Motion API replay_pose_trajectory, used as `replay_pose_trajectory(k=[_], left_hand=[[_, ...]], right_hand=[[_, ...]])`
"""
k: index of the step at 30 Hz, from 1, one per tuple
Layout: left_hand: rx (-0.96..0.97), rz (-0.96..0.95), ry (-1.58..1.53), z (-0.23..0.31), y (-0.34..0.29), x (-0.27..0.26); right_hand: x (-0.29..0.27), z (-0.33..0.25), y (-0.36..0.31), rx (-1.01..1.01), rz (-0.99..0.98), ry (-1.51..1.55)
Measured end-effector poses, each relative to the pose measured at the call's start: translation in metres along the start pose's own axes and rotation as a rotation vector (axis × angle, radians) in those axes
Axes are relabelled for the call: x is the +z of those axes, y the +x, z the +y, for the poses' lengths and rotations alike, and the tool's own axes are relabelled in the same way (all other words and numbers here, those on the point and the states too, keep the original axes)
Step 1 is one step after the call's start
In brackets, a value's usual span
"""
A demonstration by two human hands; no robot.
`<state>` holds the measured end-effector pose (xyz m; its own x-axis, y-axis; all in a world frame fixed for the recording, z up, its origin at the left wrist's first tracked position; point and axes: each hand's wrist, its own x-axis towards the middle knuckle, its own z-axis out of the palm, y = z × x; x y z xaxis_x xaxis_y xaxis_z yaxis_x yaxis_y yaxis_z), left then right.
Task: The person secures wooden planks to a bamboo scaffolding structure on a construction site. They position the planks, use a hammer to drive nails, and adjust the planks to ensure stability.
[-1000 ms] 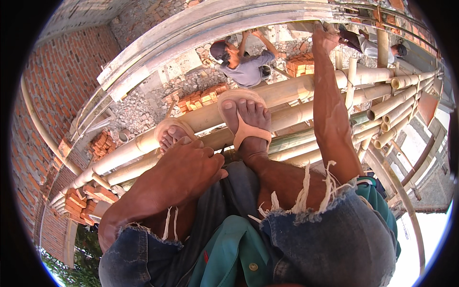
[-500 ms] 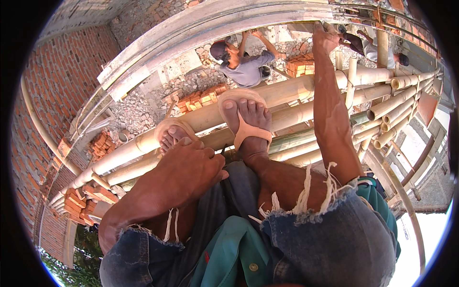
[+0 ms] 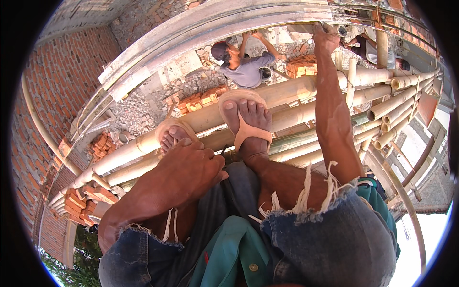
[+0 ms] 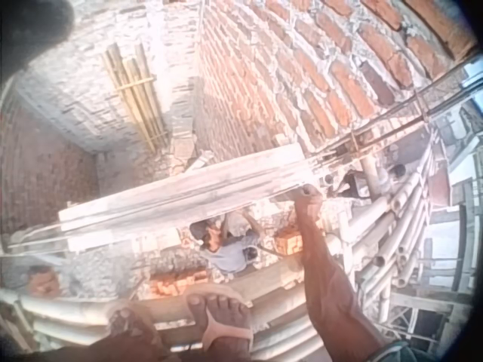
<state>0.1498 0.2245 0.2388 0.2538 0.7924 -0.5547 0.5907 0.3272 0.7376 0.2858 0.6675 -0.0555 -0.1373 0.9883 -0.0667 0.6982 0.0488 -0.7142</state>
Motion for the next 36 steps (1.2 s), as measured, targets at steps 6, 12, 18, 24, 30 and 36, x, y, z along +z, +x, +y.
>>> replay_pose_trajectory(k=[6,12,18,24,30,36], left_hand=[[-0.006,0.01,-0.006,0.0,0.0,-0.001],[-0.015,0.036,0.009,0.0,-0.001,-0.001],[-0.023,0.043,0.002,0.001,0.0,-0.003],[-0.023,0.037,-0.013,0.005,0.004,-0.01],[-0.04,0.056,-0.051,0.01,0.001,-0.025],[-0.291,0.177,-0.118,-0.03,0.009,-0.017]], right_hand=[[-0.004,0.004,0.005,0.001,-0.065,0.055],[-0.013,-0.015,0.0,0.024,-0.132,-0.011],[-0.016,-0.019,-0.007,0.027,-0.127,0.054],[-0.016,-0.011,-0.004,0.019,-0.126,0.083],[-0.017,-0.002,0.004,-0.043,-0.229,0.054],[-0.039,-0.014,-0.016,-0.122,-0.47,-0.053]])
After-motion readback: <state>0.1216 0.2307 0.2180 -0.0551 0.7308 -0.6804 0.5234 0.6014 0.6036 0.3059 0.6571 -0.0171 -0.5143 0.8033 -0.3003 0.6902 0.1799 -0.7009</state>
